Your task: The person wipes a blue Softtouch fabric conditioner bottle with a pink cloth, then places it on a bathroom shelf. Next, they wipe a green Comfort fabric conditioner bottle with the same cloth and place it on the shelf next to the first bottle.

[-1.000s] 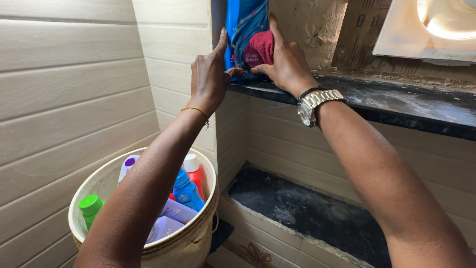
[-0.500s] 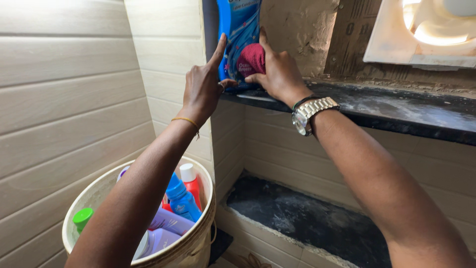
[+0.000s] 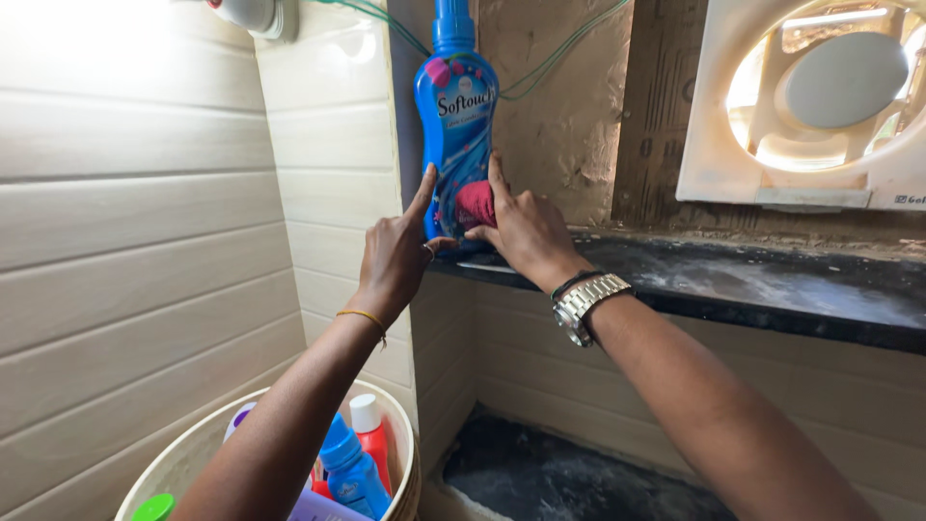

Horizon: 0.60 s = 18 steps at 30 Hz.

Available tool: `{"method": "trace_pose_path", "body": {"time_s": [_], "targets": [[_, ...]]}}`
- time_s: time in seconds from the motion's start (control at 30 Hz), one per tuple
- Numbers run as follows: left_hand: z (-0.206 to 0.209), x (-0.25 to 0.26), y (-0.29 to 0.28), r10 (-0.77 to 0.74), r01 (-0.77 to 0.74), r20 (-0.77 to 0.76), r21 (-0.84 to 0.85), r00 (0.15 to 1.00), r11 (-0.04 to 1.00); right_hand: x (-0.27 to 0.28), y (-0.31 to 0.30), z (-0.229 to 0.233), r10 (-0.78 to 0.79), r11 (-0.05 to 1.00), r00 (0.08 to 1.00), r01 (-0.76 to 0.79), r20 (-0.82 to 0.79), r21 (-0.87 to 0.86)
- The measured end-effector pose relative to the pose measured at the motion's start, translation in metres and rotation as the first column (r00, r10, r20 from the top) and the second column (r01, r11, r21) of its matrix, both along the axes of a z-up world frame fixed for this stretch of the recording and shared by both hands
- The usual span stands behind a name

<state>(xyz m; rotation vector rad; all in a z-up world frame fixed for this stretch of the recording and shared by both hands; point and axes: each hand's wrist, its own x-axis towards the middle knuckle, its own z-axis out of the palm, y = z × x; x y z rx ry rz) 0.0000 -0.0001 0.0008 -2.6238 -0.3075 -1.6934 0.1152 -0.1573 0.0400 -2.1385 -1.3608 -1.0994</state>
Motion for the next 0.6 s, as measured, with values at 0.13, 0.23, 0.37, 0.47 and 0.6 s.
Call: {"method": "trace_pose_path", "body": {"time_s": [0.13,0.23,0.37,0.47,0.6], "targets": [[-0.0001,0.0010,0.0008,0.006,-0.007,-0.023,-0.018,1.000,1.000,0.0035,0.0015,-0.0009,-0.001,1.000,1.000,0.002,0.020,-0.016],[0.0010,0.0016,0.0009,0.013,-0.014,-0.029,-0.020,0.999,1.000,0.0060,0.0025,-0.0018,0.014,1.000,0.999,-0.014,0.029,-0.007],[0.0006,0.0019,0.0006,0.010,-0.010,-0.018,-0.009,1.000,1.000,0.0080,0.0028,-0.0033,0.031,0.999,0.999,-0.031,0.019,-0.010],[0.0020,0.0022,0.0004,0.009,-0.009,-0.015,-0.001,1.000,1.000,0.0075,0.0022,-0.0017,0.031,0.999,0.999,-0.030,0.016,-0.022],[0.0015,0.0012,-0.0010,0.002,-0.003,-0.028,-0.028,1.000,1.000,0.0038,0.0012,-0.0007,0.028,0.999,1.000,-0.027,0.007,-0.044]]}}
